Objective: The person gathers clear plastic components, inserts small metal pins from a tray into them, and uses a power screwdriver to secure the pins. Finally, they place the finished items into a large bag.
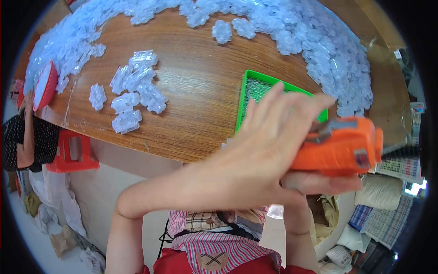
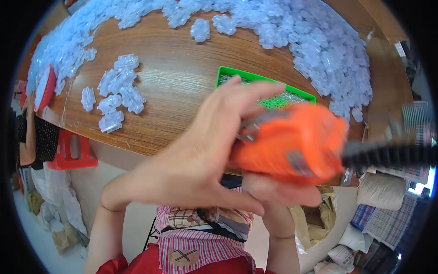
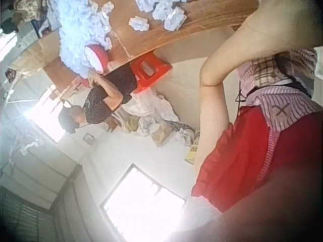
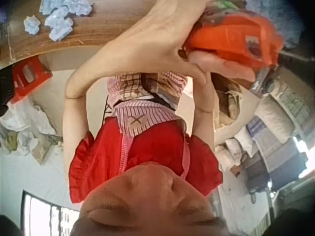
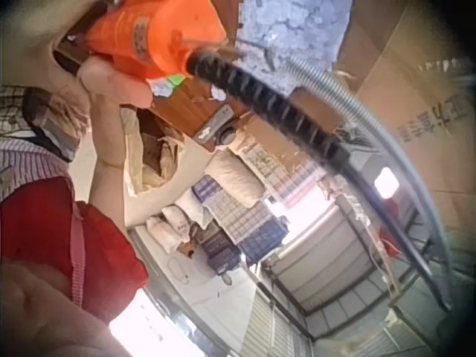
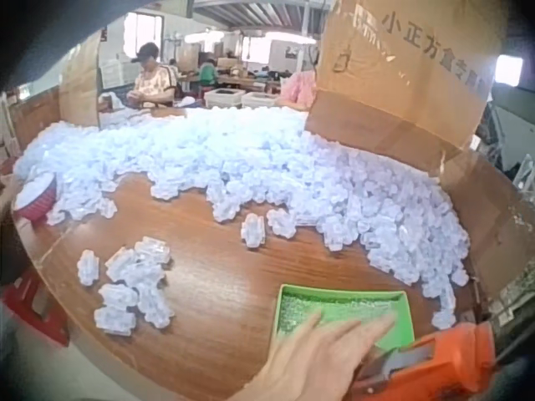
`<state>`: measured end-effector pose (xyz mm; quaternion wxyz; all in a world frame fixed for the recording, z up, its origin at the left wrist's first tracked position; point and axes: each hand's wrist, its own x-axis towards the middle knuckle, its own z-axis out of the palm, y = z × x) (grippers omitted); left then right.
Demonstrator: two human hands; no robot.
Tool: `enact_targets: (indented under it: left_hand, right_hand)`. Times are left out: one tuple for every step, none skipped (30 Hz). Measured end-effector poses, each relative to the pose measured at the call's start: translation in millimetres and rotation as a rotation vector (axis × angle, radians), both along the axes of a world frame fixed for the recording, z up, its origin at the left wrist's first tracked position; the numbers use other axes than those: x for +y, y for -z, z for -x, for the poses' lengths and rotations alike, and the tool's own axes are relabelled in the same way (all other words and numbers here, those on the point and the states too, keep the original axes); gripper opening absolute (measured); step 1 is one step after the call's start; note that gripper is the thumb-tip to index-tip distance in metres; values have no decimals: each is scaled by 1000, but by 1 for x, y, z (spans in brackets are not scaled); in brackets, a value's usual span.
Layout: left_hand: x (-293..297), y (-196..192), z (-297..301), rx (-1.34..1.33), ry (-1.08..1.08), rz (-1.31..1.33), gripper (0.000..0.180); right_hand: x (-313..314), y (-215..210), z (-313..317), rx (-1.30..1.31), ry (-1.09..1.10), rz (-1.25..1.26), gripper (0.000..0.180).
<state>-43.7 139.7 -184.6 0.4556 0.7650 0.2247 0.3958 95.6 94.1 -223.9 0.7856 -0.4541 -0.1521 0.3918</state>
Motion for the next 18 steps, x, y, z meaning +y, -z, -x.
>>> enact_targets:
  left_hand:
    - [-9, 9, 4, 15, -79, 0, 114]
    - [-23, 11, 1, -23, -133, 59, 115]
    - [-33, 10, -11, -9, -243, 28, 116]
    - [-42, 8, -21, 3, -356, 0, 116]
    - [-50, 0, -25, 132, -437, -34, 109]
    - [-62, -1, -38, 96, -516, -39, 98]
    - [-73, -2, -55, 58, -595, -43, 90]
    - [-78, -6, -66, 87, -751, -31, 76]
    - [-78, -2, -75, 49, -838, -23, 75]
    - [-77, -4, -83, -6, -879, -14, 73]
    - [-76, -3, -86, 15, -891, -33, 73]
    - [-74, -4, -87, 14, -882, -42, 73]
    - [-73, -5, -88, 13, -870, -51, 72]
    - [-73, -5, -92, 26, -854, -69, 73]
    - [-72, -2, -91, 25, -863, -58, 73]
    - [-73, 0, -75, -1, -885, -52, 73]
    - [-72, 1, -73, 4, -886, -58, 74]
    - [-70, 1, -72, 14, -900, -52, 74]
  right_hand:
    - [11, 1, 4, -10, -36, 17, 110]
    - [16, -1, 3, -34, -161, -53, 106]
    - [16, -4, -5, -70, -258, -115, 102]
    - [16, -7, -12, -108, -359, -175, 98]
    - [17, -8, -19, -133, -476, -240, 94]
    - [15, -9, -25, -159, -594, -303, 90]
    - [13, -9, -33, -185, -712, -364, 86]
    - [24, -19, -11, -177, -869, -441, 83]
    - [22, -3, -26, -163, -1021, -514, 79]
    - [19, -4, -35, -172, -1132, -577, 76]
    - [17, -7, -40, -187, -1252, -638, 73]
    - [-14, -21, -28, -94, -656, -289, 78]
    - [-15, -14, -23, -94, -672, -281, 78]
    - [0, -22, 16, 132, -228, -366, 78]
    - [9, -25, 39, 353, 211, -432, 77]
    - [16, -15, 21, 332, 172, -423, 77]
    - [31, 6, -39, 158, -662, -587, 74]
    - [39, 18, -70, -47, -1497, -703, 71]
